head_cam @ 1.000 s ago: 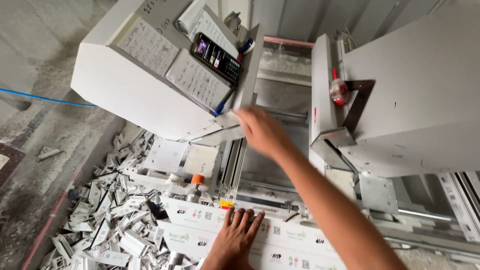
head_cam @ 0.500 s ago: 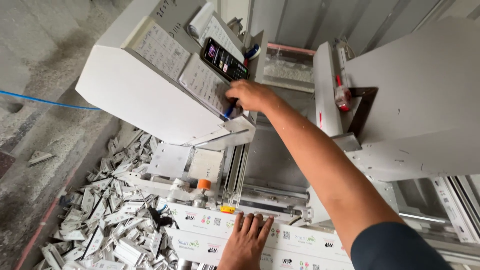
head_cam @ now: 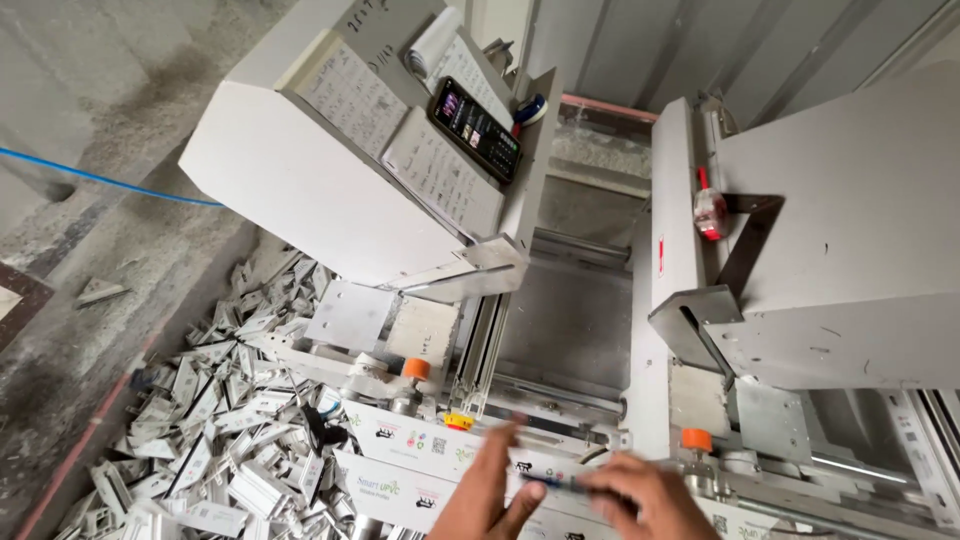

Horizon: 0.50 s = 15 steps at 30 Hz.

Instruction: Measuring and marking PVC window profiles with a tape measure and pen before cutting on a machine.

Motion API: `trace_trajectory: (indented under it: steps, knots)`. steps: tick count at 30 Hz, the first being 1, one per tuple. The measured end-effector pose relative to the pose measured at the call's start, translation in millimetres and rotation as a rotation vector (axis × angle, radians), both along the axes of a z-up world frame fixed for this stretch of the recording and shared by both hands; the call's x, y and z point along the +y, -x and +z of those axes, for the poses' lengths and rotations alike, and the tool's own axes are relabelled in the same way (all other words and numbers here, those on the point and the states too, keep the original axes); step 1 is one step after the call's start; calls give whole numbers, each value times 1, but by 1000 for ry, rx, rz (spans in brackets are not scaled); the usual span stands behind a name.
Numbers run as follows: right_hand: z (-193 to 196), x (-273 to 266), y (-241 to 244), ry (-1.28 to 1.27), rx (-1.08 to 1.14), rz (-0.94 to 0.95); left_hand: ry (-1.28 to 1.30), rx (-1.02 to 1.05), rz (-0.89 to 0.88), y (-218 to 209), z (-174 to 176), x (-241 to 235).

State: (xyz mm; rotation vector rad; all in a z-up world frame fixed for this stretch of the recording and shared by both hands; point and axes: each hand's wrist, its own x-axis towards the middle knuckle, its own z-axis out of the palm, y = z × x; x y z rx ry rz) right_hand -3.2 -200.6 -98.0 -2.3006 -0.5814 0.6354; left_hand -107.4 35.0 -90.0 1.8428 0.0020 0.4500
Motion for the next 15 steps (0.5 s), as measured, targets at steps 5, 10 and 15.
trace_trajectory:
  steps: [5,10,15]
  knots:
    - [-66,-60,21,-195,-269,194,-547,205,-444,10,-59,-44]
    - [-35,-52,45,-272,116,-333,-99,385,-679,8,5,-44]
    - [-85,-43,78,-617,250,-487,326,392,-805,32,-78,-70]
